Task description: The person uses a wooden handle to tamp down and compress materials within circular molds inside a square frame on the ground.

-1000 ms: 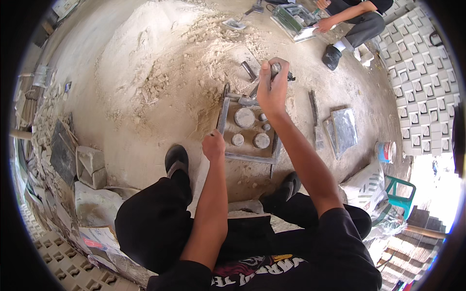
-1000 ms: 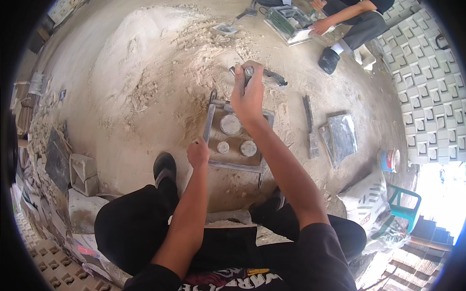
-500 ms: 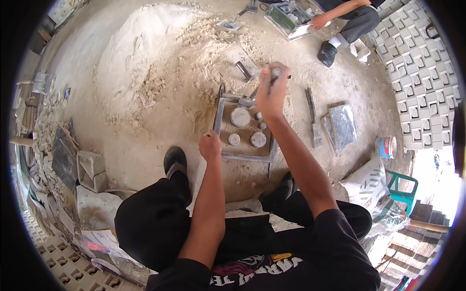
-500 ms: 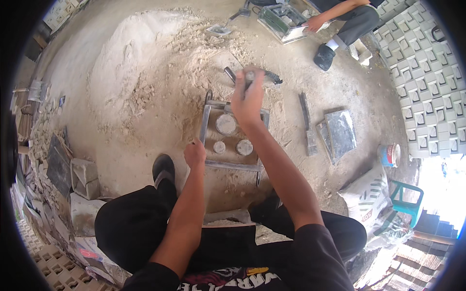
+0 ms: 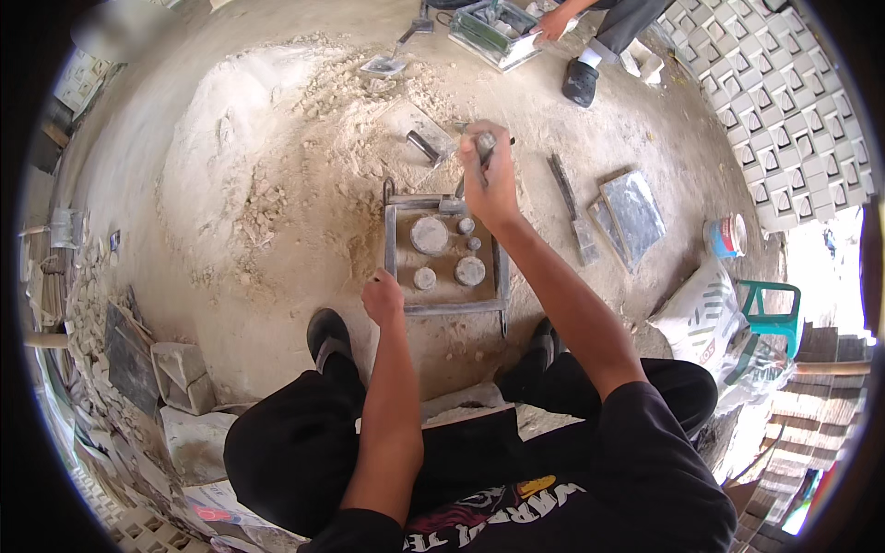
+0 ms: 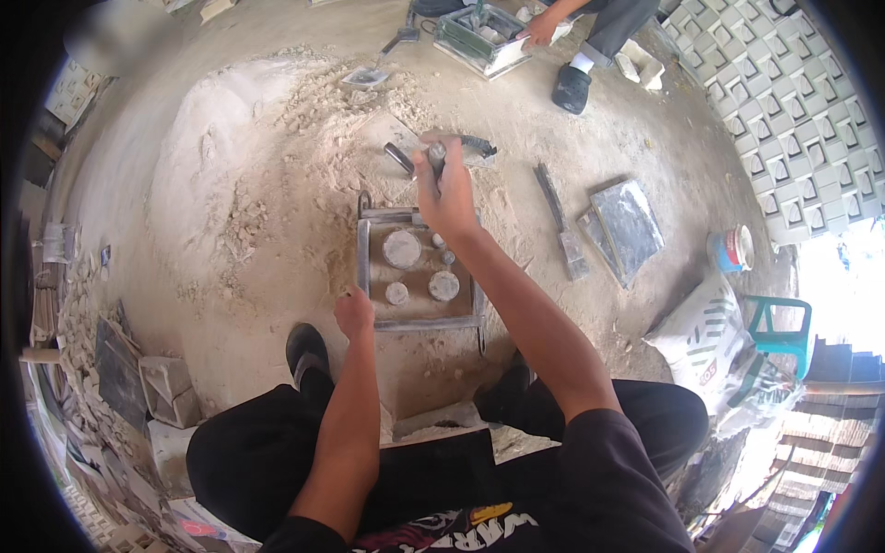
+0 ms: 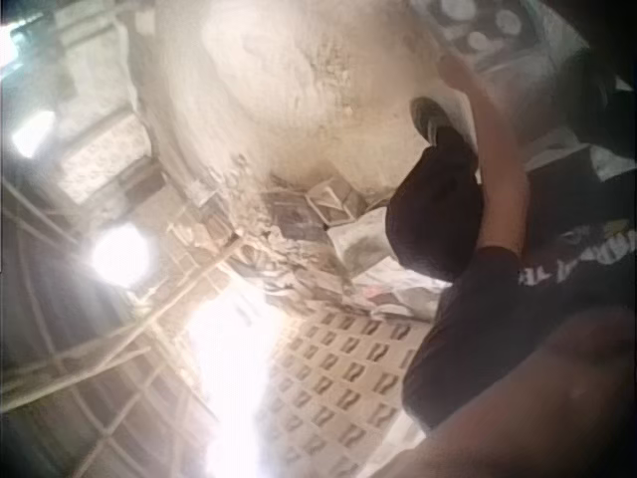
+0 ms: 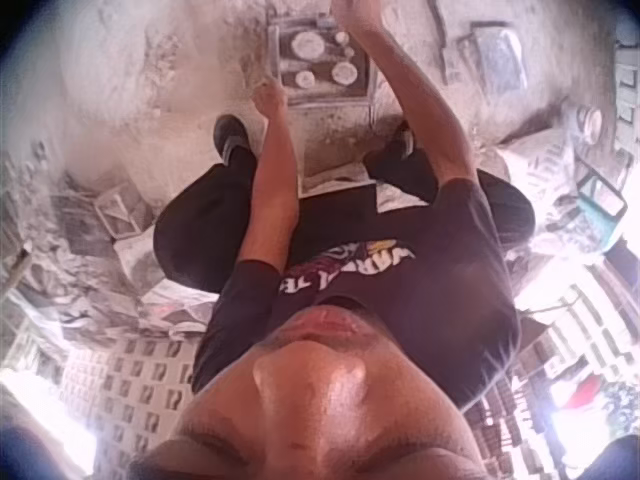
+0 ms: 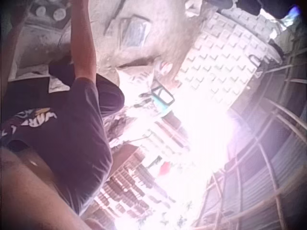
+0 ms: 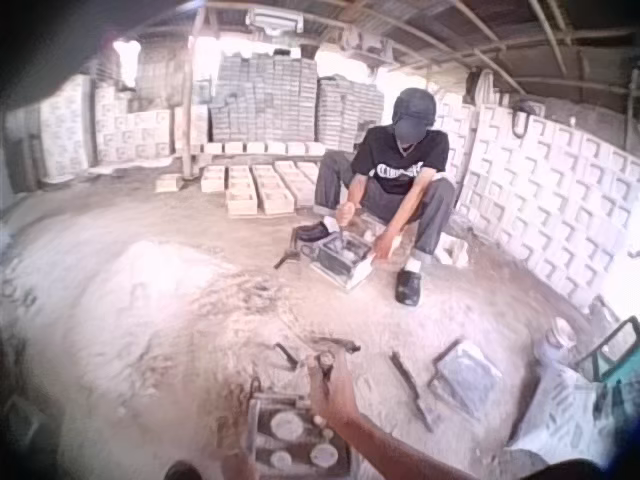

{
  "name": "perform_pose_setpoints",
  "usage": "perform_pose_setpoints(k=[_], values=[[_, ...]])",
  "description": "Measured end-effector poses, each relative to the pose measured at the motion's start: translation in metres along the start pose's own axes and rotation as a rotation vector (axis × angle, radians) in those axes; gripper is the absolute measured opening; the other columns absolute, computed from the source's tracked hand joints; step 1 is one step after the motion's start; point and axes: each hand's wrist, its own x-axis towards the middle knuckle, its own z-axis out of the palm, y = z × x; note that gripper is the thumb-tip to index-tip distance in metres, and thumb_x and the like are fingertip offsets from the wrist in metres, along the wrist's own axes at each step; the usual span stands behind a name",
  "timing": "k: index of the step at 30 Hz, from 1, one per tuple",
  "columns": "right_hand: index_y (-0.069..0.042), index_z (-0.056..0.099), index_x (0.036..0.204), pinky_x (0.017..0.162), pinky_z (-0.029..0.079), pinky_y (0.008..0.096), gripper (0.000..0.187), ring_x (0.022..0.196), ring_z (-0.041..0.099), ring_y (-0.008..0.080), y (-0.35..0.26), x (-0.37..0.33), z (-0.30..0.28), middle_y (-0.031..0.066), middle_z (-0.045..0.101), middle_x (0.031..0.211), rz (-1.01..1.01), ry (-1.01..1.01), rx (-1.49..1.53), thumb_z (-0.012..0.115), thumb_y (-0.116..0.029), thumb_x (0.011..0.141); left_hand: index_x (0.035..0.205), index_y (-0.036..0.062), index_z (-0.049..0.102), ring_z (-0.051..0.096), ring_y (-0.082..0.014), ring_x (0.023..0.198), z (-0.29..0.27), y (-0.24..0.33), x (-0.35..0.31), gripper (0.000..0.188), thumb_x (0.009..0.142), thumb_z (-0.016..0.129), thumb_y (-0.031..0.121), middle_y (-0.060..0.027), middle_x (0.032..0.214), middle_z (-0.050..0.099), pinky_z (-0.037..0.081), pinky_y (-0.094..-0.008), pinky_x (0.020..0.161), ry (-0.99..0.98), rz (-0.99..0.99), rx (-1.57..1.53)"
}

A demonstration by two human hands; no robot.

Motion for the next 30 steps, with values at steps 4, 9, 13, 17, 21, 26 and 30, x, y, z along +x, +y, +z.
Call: perform_pose_setpoints(k=[4, 9, 13, 17, 21, 26, 30], values=[[-0.002, 0.045, 0.114, 0.059, 0.038, 0.0267, 0.020, 0.064, 0.045, 0.0114, 0.034, -0.014, -0.010, 0.0052, 0.050, 0.074, -0.145, 0.122, -0.079, 0.050, -0.012, 0.097, 0.093, -0.0019, 0.070, 0.062, -0.0439, 0.094, 0.006, -0.002, 0.001, 0.052, 0.088, 0.040, 0.040, -0.0255, 0.098, 0.066, 0.048, -0.0501, 0.086, 0.004, 0.103, 0.064], [-0.002, 0.041, 0.116, 0.064, 0.038, 0.0237, 0.021, 0.070, 0.040, 0.0089, 0.016, -0.003, -0.019, 0.0019, 0.044, 0.081, -0.006, 0.065, 0.061, 0.048, -0.011, 0.097, 0.093, -0.0022, 0.070, 0.063, -0.0433, 0.093, 0.003, 0.001, 0.001, 0.052, 0.087, 0.039, 0.039, -0.0255, 0.097, 0.067, 0.048, -0.0498, 0.085, 0.025, 0.012, 0.021], [-0.003, 0.038, 0.116, 0.055, 0.035, 0.0204, 0.021, 0.065, 0.038, 0.0053, 0.042, -0.012, -0.026, -0.0006, 0.044, 0.078, -0.187, 0.085, -0.061, 0.047, -0.012, 0.099, 0.093, -0.0029, 0.070, 0.063, -0.0434, 0.094, 0.002, 0.007, -0.003, 0.052, 0.087, 0.039, 0.039, -0.0259, 0.097, 0.067, 0.048, -0.0496, 0.085, 0.007, 0.031, 0.013], [-0.001, 0.042, 0.115, 0.062, 0.038, 0.0255, 0.021, 0.067, 0.040, 0.0098, 0.003, -0.002, -0.028, 0.0004, 0.043, 0.076, 0.089, 0.055, 0.094, 0.048, -0.011, 0.098, 0.094, -0.0029, 0.070, 0.063, -0.0437, 0.094, -0.007, 0.010, -0.007, 0.053, 0.087, 0.039, 0.039, -0.0260, 0.097, 0.067, 0.048, -0.0495, 0.085, -0.007, 0.010, -0.002], [-0.004, 0.042, 0.116, 0.058, 0.034, 0.0233, 0.020, 0.065, 0.037, 0.0066, 0.039, -0.016, -0.027, -0.0014, 0.042, 0.074, -0.182, 0.049, -0.060, 0.048, -0.010, 0.098, 0.094, -0.0022, 0.070, 0.063, -0.0431, 0.094, 0.003, 0.003, -0.001, 0.054, 0.087, 0.039, 0.040, -0.0257, 0.097, 0.067, 0.048, -0.0492, 0.085, 0.012, 0.024, -0.016], [-0.003, 0.039, 0.116, 0.060, 0.037, 0.0235, 0.021, 0.068, 0.039, 0.0072, 0.013, -0.010, -0.034, 0.0004, 0.042, 0.082, -0.007, 0.012, 0.025, 0.048, -0.009, 0.098, 0.096, -0.0026, 0.070, 0.063, -0.0431, 0.095, -0.004, 0.009, -0.002, 0.054, 0.087, 0.039, 0.041, -0.0262, 0.097, 0.066, 0.048, -0.0493, 0.086, 0.016, -0.010, -0.004], [-0.004, 0.041, 0.116, 0.060, 0.037, 0.0249, 0.020, 0.067, 0.041, 0.0083, 0.033, -0.007, -0.043, 0.0017, 0.044, 0.080, -0.179, 0.019, -0.108, 0.048, -0.007, 0.097, 0.096, -0.0029, 0.070, 0.063, -0.0435, 0.094, -0.002, 0.007, -0.007, 0.053, 0.088, 0.039, 0.040, -0.0261, 0.097, 0.066, 0.047, -0.0496, 0.087, -0.022, 0.051, -0.043]])
